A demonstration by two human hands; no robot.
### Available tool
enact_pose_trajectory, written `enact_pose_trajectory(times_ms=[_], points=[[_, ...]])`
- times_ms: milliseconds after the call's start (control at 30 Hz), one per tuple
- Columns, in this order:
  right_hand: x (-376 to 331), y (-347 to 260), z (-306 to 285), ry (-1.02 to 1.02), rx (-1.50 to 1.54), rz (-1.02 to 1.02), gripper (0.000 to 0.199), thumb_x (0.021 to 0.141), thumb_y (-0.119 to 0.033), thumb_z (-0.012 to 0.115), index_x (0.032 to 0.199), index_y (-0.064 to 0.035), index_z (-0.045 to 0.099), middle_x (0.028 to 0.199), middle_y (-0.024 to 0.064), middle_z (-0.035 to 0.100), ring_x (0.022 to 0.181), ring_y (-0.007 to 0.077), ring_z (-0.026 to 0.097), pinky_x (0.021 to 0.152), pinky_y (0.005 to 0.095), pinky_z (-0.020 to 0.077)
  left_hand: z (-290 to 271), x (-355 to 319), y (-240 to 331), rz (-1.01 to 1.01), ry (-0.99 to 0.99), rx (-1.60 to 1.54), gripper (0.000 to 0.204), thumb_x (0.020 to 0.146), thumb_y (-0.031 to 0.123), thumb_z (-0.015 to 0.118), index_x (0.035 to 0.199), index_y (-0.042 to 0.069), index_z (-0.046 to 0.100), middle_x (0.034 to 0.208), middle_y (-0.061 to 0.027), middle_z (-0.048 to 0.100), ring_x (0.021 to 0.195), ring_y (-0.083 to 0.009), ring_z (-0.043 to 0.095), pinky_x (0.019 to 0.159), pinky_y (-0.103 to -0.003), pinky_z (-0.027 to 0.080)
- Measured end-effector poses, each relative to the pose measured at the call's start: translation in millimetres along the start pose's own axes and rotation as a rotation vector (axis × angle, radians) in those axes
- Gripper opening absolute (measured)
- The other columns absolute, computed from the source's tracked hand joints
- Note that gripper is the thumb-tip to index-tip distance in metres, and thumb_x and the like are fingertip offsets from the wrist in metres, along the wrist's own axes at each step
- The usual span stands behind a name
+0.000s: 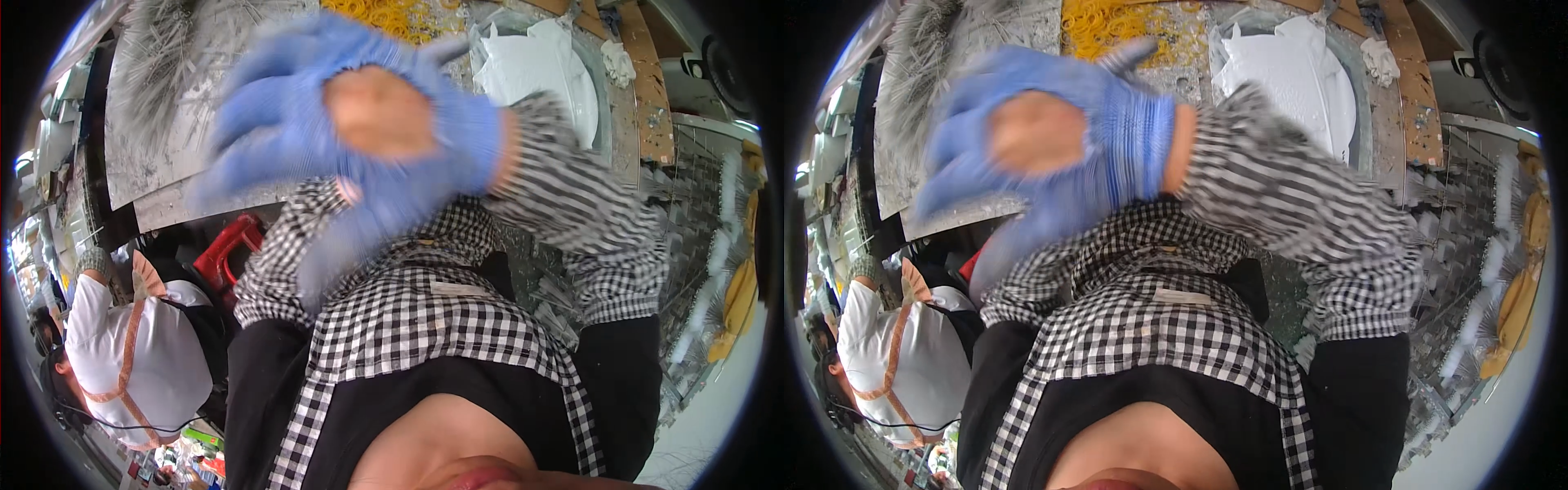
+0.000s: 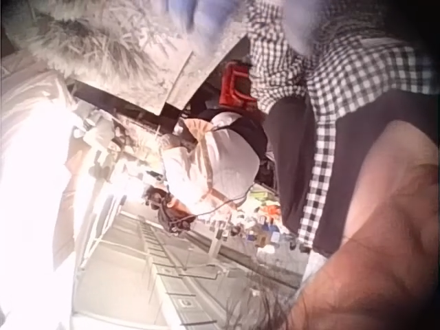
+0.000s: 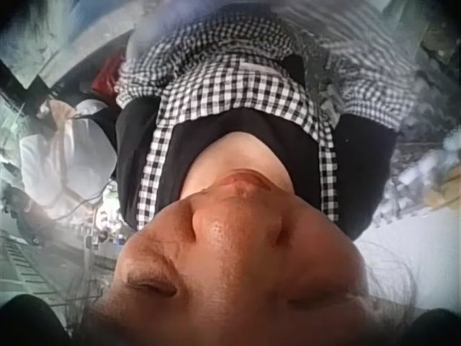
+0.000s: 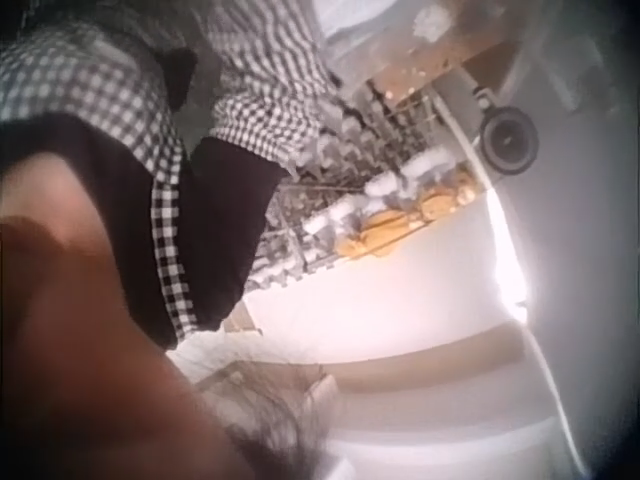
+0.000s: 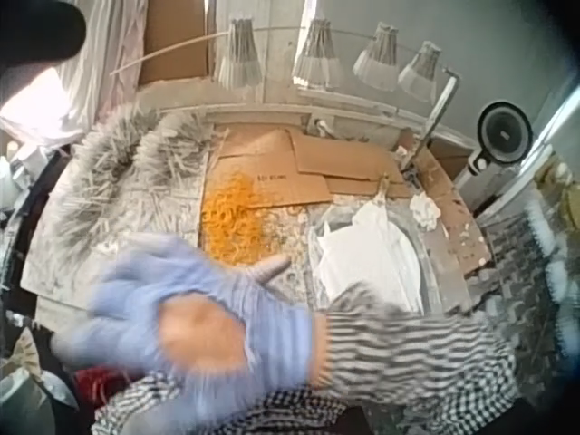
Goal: The worker is bundling and preparing feathers or synthetic materials to assemble shuttlecocks.
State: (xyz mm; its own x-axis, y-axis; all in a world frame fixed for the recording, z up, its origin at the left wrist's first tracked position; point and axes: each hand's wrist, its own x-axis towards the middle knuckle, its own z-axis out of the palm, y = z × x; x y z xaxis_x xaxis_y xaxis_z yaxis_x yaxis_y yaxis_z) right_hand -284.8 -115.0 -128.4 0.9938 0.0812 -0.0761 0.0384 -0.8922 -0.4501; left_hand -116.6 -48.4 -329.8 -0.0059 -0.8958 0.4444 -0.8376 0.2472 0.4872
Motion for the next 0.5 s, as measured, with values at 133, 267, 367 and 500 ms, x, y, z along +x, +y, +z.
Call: enact_pose_trajectory(times_ms=[133, 267, 367, 500], points=[[16, 16, 15, 0.026, -0.074, -0.052, 0.071, 0.084, -0.07, 0.067, 0.126, -0.0131, 0.07, 0.116, 0.0085, 0.071, 0.112, 0.027, 0.064, 0.103, 0.0431, 0.0471, -5, -24, 56, -0.007, -0.004, 0.013, 0.042, 0.105, 0.035, 0.054, 0.138, 0.009, 0.058, 0.138, -0.0142, 0.061, 0.132, -0.0263, 0.055, 0.113, -0.042, 0.046], [20, -8, -10, 0.576, -0.229, -0.363, 0.074, 0.085, -0.077, 0.057, 0.122, -0.0144, 0.071, 0.107, 0.0041, 0.072, 0.112, 0.0234, 0.063, 0.098, 0.04, 0.0498, 10, -30, 99, -0.015, -0.013, 0.001, 0.042, 0.105, 0.035, 0.054, 0.138, 0.009, 0.059, 0.138, -0.014, 0.061, 0.132, -0.0261, 0.055, 0.113, -0.043, 0.046], [15, -7, -7, 0.669, -0.14, -0.449, 0.072, 0.085, -0.076, 0.058, 0.121, -0.0149, 0.071, 0.108, 0.0054, 0.072, 0.106, 0.0263, 0.066, 0.093, 0.0419, 0.053, 14, -30, 110, -0.026, -0.019, 0.014, 0.042, 0.105, 0.035, 0.054, 0.138, 0.009, 0.059, 0.138, -0.0138, 0.061, 0.132, -0.026, 0.055, 0.113, -0.043, 0.046], [28, 21, 23, 0.076, -0.206, -0.023, 0.078, 0.077, -0.073, 0.069, 0.127, -0.0126, 0.071, 0.1, 0.0092, 0.073, 0.097, 0.0295, 0.068, 0.092, 0.0428, 0.0528, 7, -28, 89, -0.025, -0.015, 0.032, 0.042, 0.105, 0.035, 0.054, 0.138, 0.009, 0.059, 0.138, -0.0136, 0.061, 0.132, -0.0258, 0.055, 0.113, -0.043, 0.046]])
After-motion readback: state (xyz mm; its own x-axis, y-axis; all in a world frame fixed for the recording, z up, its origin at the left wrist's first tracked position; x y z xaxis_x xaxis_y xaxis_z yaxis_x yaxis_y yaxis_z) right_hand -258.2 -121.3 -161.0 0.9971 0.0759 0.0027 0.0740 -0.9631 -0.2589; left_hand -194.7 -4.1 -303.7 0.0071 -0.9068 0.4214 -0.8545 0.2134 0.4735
